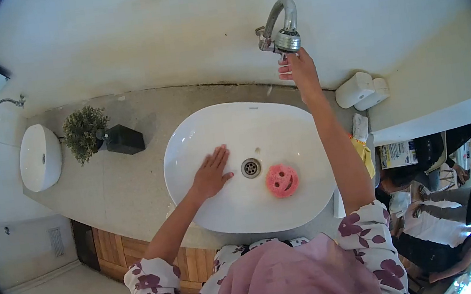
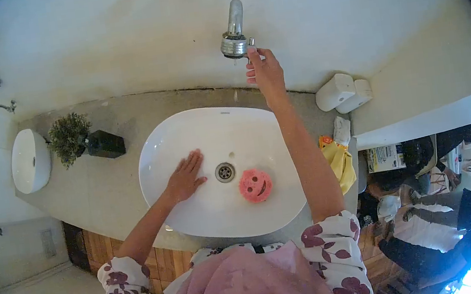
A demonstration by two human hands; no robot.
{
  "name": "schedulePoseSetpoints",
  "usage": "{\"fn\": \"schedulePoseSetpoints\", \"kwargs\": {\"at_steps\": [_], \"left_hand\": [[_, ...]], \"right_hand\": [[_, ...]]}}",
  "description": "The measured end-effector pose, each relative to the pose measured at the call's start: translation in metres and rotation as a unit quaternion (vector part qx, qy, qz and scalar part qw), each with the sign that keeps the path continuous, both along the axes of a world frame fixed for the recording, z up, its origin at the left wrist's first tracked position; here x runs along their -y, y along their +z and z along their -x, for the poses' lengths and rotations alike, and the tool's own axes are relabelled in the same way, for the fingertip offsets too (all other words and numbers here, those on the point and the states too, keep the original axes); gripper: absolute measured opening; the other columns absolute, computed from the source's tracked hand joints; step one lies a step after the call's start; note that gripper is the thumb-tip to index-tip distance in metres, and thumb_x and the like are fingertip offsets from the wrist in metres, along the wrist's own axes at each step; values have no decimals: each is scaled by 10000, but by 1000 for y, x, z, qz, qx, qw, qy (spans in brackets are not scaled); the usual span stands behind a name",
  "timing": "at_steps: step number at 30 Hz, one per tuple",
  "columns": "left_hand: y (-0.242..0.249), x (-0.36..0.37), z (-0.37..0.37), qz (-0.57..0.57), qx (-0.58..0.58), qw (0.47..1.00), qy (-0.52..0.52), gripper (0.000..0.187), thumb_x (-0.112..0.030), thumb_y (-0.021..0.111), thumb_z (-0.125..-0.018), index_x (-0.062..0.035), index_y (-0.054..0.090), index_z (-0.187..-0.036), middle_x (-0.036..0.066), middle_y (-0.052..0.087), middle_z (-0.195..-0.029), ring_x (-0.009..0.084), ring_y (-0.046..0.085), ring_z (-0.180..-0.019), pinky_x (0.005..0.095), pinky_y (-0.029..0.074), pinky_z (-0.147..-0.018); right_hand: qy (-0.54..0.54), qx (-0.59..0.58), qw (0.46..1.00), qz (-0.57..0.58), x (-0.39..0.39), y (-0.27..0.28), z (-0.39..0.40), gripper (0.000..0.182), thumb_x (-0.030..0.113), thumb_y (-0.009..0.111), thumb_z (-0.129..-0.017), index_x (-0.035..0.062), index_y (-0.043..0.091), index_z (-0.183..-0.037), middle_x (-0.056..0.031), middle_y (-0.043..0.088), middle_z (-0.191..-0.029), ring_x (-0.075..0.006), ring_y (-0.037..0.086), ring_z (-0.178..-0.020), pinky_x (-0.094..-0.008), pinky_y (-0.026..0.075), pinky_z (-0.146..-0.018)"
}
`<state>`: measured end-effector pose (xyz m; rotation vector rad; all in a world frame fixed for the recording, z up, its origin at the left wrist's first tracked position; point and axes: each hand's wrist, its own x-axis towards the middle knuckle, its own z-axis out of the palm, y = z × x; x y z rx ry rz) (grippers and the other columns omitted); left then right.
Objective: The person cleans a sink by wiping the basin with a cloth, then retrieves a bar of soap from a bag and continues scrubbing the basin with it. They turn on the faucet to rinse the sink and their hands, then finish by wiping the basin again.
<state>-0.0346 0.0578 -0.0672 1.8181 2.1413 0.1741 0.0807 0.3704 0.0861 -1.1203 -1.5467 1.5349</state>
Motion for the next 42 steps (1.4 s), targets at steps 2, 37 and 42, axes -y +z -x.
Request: {"fn": "schedulePoseSetpoints", "kwargs": {"at_steps": [2,37,42], "left_hand": [[2,-2,5,25,30,999,-32,734,-440,458,-944,-17,183,-1478,125,139,-1562,251,132,-1445,405,169,-1165],[-8,-10,1,-48,5,999,2,730,-378,523,-914,-18,214,-1470,110,177,-1556,248,169,-1437,407,193,-1159],[-8,-8,1,-59,14,998,6,726,-371,528,-912,-25,219,-1471,107,178,-1556,247,166,-1438,405,191,-1160]], "right_hand": [[1,-10,1000,4,-3,2,4,529,420,584,-915,-35,525,-1177,-109,610,-854,-146,610,-689,-274,544,-589],[85,-118,948,285,59,-44,-20,311,232,510,-952,-63,606,-965,-174,635,-900,-252,649,-818,-355,566,-788],[105,-119,961,226,36,-42,-18,298,204,527,-943,-77,555,-1038,-183,614,-973,-255,632,-894,-375,546,-826]]}}
